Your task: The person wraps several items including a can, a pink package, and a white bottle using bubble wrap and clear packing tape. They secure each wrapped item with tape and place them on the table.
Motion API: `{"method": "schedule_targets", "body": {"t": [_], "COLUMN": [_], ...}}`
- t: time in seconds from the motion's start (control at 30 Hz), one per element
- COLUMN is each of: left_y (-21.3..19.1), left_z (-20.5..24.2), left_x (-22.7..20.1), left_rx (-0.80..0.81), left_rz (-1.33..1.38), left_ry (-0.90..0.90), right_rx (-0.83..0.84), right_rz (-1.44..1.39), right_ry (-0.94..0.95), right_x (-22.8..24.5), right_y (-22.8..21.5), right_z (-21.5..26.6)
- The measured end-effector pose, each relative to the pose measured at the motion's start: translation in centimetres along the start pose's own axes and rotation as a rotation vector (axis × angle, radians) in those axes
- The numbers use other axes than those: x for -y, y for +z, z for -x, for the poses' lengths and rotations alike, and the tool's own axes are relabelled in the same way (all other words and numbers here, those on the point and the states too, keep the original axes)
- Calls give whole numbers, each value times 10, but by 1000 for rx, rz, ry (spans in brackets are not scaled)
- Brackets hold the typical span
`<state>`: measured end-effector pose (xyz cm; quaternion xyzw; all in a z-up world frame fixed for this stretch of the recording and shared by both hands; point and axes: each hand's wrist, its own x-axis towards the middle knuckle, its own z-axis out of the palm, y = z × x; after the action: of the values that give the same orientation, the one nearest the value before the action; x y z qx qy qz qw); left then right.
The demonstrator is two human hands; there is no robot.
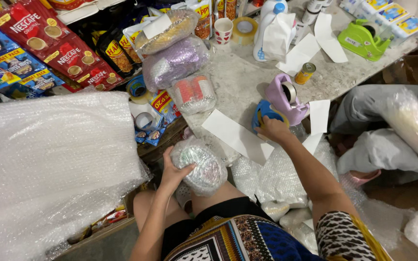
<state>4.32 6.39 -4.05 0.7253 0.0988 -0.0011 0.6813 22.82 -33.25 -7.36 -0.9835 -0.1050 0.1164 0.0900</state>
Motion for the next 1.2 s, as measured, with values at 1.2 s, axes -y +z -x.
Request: {"method": "schedule_targets", "body": {"t": [1.2], "left_y": [-21], "left_z": [-15], "left_x": [28], "left_rx": [-112], "left_rz": [160], "left_ry": [-208], "right_rx": [139], "right_rz": [-2041], "right_ry": [102], "right_x": [103], "right_y": [51], "right_z": [-166]}}
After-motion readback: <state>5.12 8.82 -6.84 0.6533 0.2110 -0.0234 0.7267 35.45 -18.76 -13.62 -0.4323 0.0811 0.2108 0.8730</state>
